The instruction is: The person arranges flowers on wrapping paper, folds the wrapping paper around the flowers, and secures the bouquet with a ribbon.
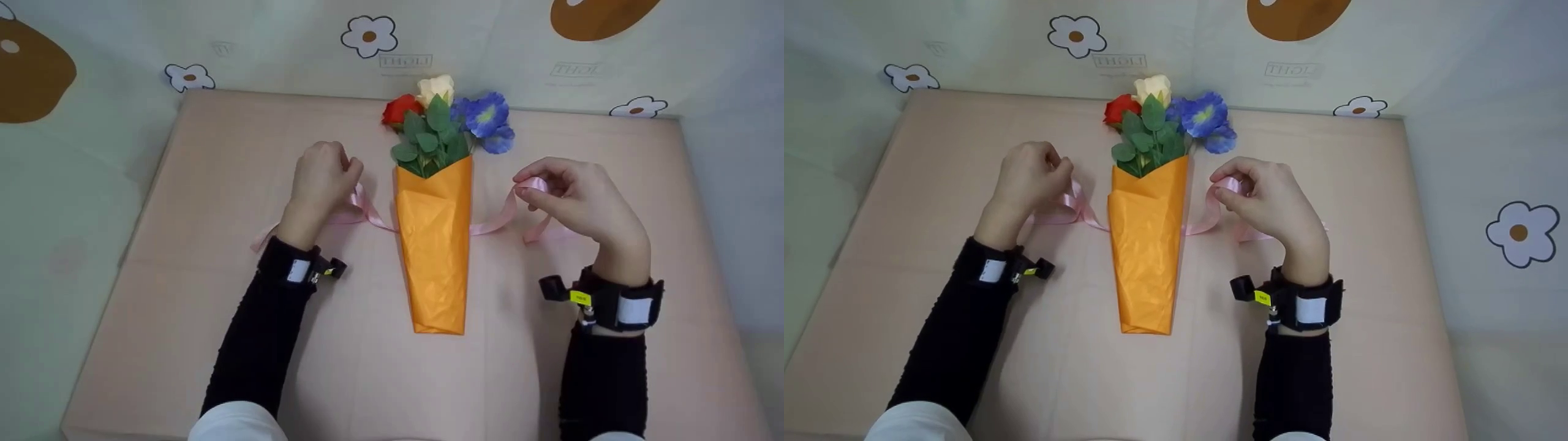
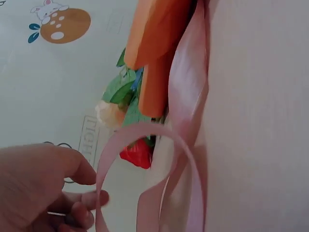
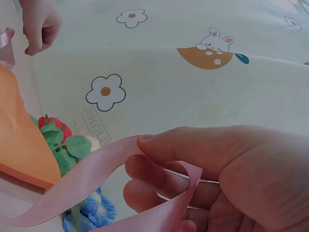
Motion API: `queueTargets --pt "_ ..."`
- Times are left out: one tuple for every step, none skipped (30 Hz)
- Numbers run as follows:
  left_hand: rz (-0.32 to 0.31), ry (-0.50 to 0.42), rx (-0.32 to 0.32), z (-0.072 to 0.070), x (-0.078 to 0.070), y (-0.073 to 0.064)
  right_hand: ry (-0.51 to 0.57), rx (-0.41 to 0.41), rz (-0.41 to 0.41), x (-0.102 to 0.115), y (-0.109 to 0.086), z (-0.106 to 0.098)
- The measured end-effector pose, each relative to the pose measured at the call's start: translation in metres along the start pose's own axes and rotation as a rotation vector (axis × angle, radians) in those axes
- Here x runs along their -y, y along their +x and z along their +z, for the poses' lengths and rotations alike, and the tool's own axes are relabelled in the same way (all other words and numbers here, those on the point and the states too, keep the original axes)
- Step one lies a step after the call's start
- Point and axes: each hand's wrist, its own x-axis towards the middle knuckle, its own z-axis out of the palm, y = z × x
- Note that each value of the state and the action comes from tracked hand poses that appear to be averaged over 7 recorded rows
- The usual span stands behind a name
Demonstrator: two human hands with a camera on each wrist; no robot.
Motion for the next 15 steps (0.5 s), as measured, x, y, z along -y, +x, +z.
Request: queueTargets --pt "-0.014 0.008 0.023 0.002 -0.001 -0.001 0.002 0.000 -0.005 0.000 0.000 0.000" --pt "-0.034 0.022 0.048 0.005 -0.001 -0.002 0.000 0.000 -0.005 0.000 0.000 0.000" --pt "-0.061 0.035 0.077 0.008 -0.001 -0.002 0.000 -0.001 -0.003 0.000 0.000 0.000" --pt "-0.083 0.050 0.099 0.010 -0.001 -0.003 0.000 -0.002 -0.004 0.000 0.000 0.000" --pt "-0.100 0.058 0.115 0.012 0.000 -0.002 0.003 -0.002 -0.006 -0.001 0.000 0.000" --pt "-0.109 0.062 0.125 0.014 0.001 -0.002 0.006 -0.002 -0.006 -0.001 -0.001 0.000" --pt "-0.109 0.060 0.126 0.016 0.002 -0.001 0.006 -0.004 -0.009 -0.001 -0.001 0.000" --pt "-0.106 0.045 0.122 0.017 0.003 0.000 0.005 -0.008 -0.013 -0.001 -0.001 0.000" --pt "-0.091 0.027 0.114 0.018 0.003 0.001 0.005 -0.012 -0.018 -0.001 -0.002 -0.001" --pt "-0.073 0.003 0.103 0.018 0.003 0.002 0.004 -0.016 -0.025 -0.001 -0.002 -0.002" --pt "-0.058 -0.034 0.098 0.017 0.003 0.003 0.006 -0.020 -0.029 -0.001 -0.002 -0.002" --pt "-0.047 -0.084 0.097 0.015 0.002 0.003 0.008 -0.025 -0.029 0.000 -0.003 -0.003" --pt "-0.046 -0.146 0.103 0.013 0.000 0.004 0.010 -0.030 -0.030 0.000 -0.003 -0.004" --pt "-0.049 -0.232 0.116 0.010 -0.002 0.004 0.016 -0.035 -0.031 0.001 -0.004 -0.004" --pt "-0.058 -0.339 0.139 0.007 -0.005 0.003 0.024 -0.038 -0.031 0.001 -0.005 -0.005"
